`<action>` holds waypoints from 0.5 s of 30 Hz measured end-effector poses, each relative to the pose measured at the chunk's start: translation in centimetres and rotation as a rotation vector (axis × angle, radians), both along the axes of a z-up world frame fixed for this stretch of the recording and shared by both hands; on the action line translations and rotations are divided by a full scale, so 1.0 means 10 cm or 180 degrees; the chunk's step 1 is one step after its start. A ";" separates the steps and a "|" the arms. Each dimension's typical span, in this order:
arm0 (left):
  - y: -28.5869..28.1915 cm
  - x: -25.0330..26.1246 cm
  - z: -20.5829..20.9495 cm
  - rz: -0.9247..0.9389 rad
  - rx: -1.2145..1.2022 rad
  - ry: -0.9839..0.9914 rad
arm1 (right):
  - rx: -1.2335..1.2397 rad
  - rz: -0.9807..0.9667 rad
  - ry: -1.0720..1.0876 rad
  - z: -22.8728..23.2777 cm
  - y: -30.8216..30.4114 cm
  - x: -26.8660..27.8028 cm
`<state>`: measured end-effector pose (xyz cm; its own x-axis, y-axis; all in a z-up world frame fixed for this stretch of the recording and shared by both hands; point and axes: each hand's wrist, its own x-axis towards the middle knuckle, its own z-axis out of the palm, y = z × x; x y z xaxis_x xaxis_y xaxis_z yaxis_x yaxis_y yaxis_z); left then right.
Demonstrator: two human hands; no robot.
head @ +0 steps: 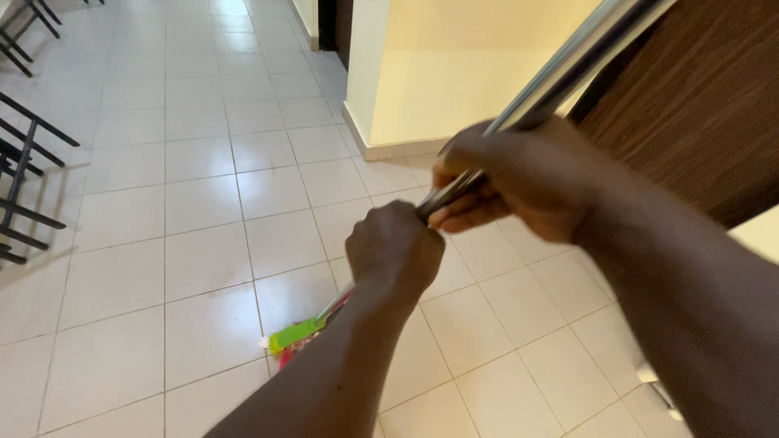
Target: The person sweeps debris into a pile and then collects it using a dustpan and brush before emptying the dustpan into a bin.
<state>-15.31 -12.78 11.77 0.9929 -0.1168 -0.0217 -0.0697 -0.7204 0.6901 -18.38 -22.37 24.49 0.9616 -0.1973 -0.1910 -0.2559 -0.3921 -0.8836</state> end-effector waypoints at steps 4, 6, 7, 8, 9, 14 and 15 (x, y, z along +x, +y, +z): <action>-0.08 0.09 0.21 0.0050 -0.0170 0.0037 | -0.0018 0.0205 -0.0424 0.18 -0.12 0.04; -0.06 0.15 0.26 0.0103 -0.0147 0.0046 | 0.0107 0.0342 -0.0542 0.19 -0.13 0.09; -0.01 0.18 0.23 0.0177 -0.0123 0.0000 | 0.0174 0.0414 -0.0593 0.17 -0.12 0.12; 0.05 0.21 0.20 0.0250 -0.0098 -0.0046 | 0.0181 0.0437 -0.0536 0.13 -0.08 0.15; 0.12 0.24 0.14 0.0331 -0.0074 -0.0089 | 0.0194 0.0463 -0.0466 0.05 0.00 0.19; 0.55 0.16 -0.27 0.0688 -0.0010 -0.0275 | 0.0339 0.1105 -0.0236 -0.35 0.39 0.28; 0.59 0.16 -0.29 0.0787 -0.0078 -0.0192 | 0.0226 0.1158 -0.0197 -0.38 0.46 0.29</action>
<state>-13.72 -6.92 8.83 0.9908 0.1299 0.0383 0.0649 -0.7038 0.7074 -15.49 -17.73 20.68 0.9765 0.1711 -0.1311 -0.0562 -0.3848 -0.9213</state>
